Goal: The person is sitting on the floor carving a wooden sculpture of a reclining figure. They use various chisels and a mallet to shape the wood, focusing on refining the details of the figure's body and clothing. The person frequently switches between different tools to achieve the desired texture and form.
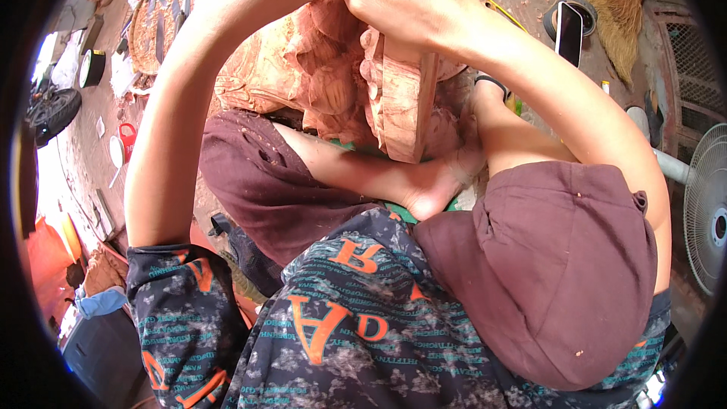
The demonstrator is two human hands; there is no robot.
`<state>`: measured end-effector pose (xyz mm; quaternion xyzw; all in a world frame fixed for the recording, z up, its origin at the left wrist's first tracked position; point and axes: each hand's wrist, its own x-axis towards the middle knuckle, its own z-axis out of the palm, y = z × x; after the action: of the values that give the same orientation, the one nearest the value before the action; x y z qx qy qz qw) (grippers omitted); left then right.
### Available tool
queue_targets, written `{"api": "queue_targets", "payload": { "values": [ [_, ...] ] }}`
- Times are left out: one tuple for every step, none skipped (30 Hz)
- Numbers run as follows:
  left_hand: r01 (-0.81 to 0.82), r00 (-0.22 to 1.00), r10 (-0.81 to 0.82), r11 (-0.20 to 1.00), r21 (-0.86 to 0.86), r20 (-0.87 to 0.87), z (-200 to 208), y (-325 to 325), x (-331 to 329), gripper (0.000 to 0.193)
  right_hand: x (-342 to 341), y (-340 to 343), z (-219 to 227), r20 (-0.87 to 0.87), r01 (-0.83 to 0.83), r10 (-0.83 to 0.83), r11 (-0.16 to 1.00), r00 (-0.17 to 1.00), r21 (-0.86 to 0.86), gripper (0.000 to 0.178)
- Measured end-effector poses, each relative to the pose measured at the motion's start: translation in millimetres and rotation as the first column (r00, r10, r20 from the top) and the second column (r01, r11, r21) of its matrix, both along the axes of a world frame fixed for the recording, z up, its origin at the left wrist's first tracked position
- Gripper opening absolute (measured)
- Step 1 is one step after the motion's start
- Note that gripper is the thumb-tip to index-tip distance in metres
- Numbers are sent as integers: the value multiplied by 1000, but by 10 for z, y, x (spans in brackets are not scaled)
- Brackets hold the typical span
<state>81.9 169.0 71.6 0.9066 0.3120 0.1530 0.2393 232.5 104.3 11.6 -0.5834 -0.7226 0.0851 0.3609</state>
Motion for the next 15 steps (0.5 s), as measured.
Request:
{"api": "queue_targets", "payload": {
  "values": [
    [20,1000,-20,1000,19,22,4,9,11,18,7,-7,6,76,22,-21,1000,997,-11,23],
    [-5,1000,6,999,-44,8,-8,11,4,18,10,-13,10,23,-11,11,1000,1000,-13,23],
    [-33,999,32,994,-104,-7,-8,16,5,18,12,-17,15,-29,-46,46,999,999,-11,24],
    [-33,999,34,995,-93,9,-29,15,-1,18,14,-21,19,-81,-83,82,997,993,-7,24],
    [-33,999,35,996,-83,24,-29,15,-9,18,11,-19,18,-104,-69,68,998,992,-9,24],
    [-6,998,6,1000,-4,66,-52,12,-9,18,14,-21,22,-131,-54,52,998,990,-15,25],
    [23,994,-31,997,74,105,-54,10,-9,18,10,-13,13,-157,-35,31,999,987,-23,25],
    [39,993,-55,988,152,100,-68,15,-4,18,18,-11,14,-22,15,-17,998,1000,-65,28],
    [24,996,-31,996,81,85,-65,16,-1,18,16,1,-1,-25,-12,11,1000,1000,-28,31],
    [10,997,-10,1000,12,70,-72,23,1,18,24,6,-5,-24,-37,37,999,999,11,33],
    [-9,998,12,998,-56,55,-60,26,5,17,24,14,-19,-21,-65,66,997,998,50,36],
    [-29,998,30,999,-32,50,-64,22,-3,17,28,12,-24,-71,-62,65,997,995,51,37],
    [-49,998,49,999,-9,46,-44,22,0,17,26,11,-29,-123,-62,68,997,990,53,38],
    [21,996,-29,996,90,81,-48,9,-15,17,27,3,-28,-113,-42,46,998,993,36,37],
    [35,995,-42,996,78,85,-26,11,-11,17,23,-2,-21,-103,-23,24,1000,994,19,37]
  ]
}}
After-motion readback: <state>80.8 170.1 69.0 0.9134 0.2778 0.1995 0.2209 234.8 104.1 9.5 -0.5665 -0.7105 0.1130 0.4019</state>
